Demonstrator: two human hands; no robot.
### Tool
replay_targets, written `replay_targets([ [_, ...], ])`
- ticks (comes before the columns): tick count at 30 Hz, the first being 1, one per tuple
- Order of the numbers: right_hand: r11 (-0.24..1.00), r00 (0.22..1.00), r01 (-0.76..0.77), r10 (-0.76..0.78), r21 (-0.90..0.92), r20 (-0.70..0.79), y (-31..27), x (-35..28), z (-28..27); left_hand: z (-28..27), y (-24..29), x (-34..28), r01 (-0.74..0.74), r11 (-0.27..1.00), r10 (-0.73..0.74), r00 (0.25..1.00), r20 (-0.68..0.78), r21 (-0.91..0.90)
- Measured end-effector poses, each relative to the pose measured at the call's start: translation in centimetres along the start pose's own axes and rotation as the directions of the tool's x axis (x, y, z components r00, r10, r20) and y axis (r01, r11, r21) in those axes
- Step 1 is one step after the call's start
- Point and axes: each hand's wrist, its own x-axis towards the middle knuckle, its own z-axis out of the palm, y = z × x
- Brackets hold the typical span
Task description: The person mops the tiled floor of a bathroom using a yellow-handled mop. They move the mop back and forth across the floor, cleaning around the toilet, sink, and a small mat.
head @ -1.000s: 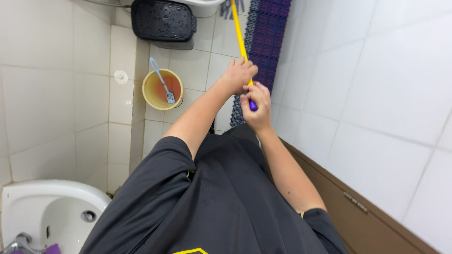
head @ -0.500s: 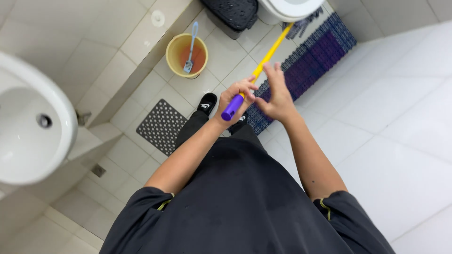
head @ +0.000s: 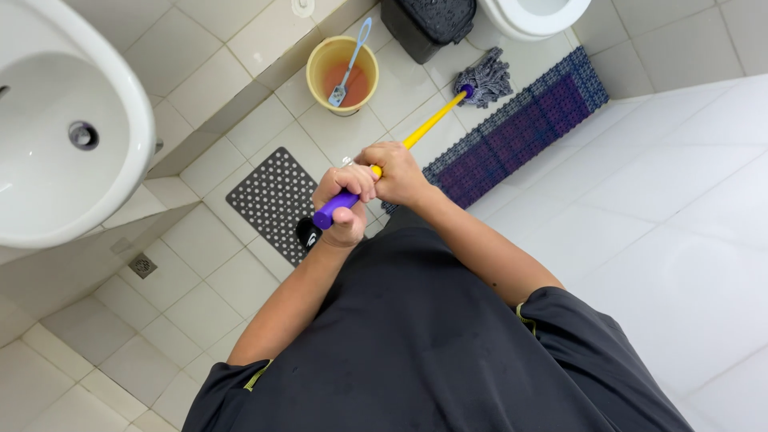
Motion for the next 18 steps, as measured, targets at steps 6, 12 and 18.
replay_targets([
  [6, 0.989, 0.999, -0.028, 0.025, -0.143, -0.025, -6.1, -1.9, 14.6, -11.3, 9.8, -4.4, 0.071, 0.992, -0.08, 0.993, 0.082, 0.108],
  [12, 0.994, 0.988, 0.039, -0.023, -0.097, 0.154, -14.8, -2.1, 26.6, -20.6, 21.4, -10.2, 0.121, 0.987, -0.123, 0.992, 0.014, 0.107],
  [18, 0.997, 0.956, 0.046, -0.026, -0.06, 0.293, -21.1, -3.6, 32.0, -24.9, 27.3, -16.6, 0.013, 0.994, 0.004, 0.987, -0.159, 0.11],
])
